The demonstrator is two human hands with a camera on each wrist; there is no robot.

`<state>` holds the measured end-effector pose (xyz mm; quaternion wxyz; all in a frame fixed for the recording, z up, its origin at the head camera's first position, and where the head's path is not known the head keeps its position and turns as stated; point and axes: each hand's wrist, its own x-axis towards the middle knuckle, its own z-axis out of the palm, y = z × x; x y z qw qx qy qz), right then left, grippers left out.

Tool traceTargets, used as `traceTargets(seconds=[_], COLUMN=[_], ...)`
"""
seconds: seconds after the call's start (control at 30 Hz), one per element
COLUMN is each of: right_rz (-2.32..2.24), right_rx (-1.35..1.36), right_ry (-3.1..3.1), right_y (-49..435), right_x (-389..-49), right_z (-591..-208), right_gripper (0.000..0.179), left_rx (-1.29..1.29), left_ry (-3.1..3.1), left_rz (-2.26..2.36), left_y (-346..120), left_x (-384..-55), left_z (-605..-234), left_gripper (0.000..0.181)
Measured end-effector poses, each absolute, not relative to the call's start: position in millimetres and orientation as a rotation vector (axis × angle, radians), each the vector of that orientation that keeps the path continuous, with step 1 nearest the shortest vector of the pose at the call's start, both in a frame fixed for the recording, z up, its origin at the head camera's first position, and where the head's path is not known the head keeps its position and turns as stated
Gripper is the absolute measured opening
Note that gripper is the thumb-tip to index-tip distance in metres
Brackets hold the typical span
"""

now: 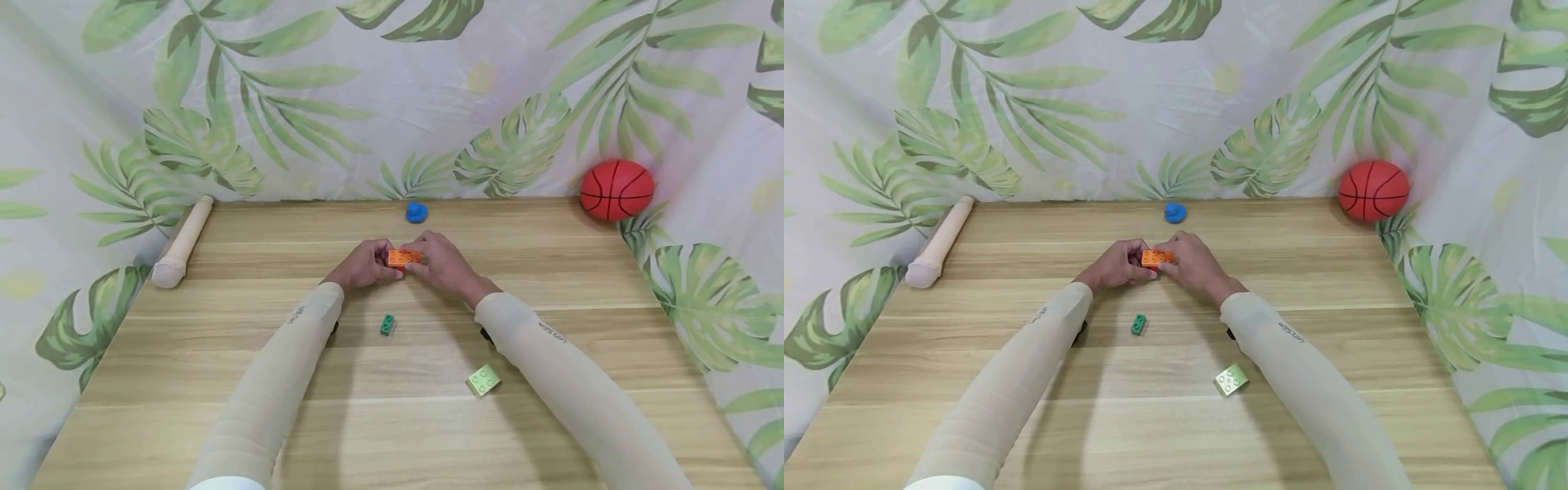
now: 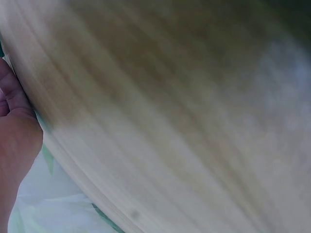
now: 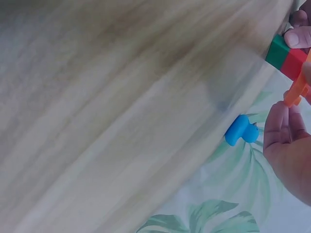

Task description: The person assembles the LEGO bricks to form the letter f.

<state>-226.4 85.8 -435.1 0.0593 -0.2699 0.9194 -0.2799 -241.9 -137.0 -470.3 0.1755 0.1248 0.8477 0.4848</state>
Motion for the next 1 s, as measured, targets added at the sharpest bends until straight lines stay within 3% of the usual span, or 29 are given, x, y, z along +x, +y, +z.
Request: traceTargets(seconds=[0.5,1.0], right_rz=[-0.539,-0.516], right_rx=[-0.958,-0.959], right_ry=[2.892,2.852], right_y=[83.9,83.5], right_x=[-230.2,-230.6], right_z=[-427.7,-420.6], right_gripper=[0.039,0.041], left_rx=[0.368,0.415], left_ry=[2.417,2.319], left_rz=[1.363,1.449], left_y=[-136.5,-141.9], left_x=[-242.3,-242.9], left_z=[-467.8,-468.6], left_gripper=[0.025,0.028])
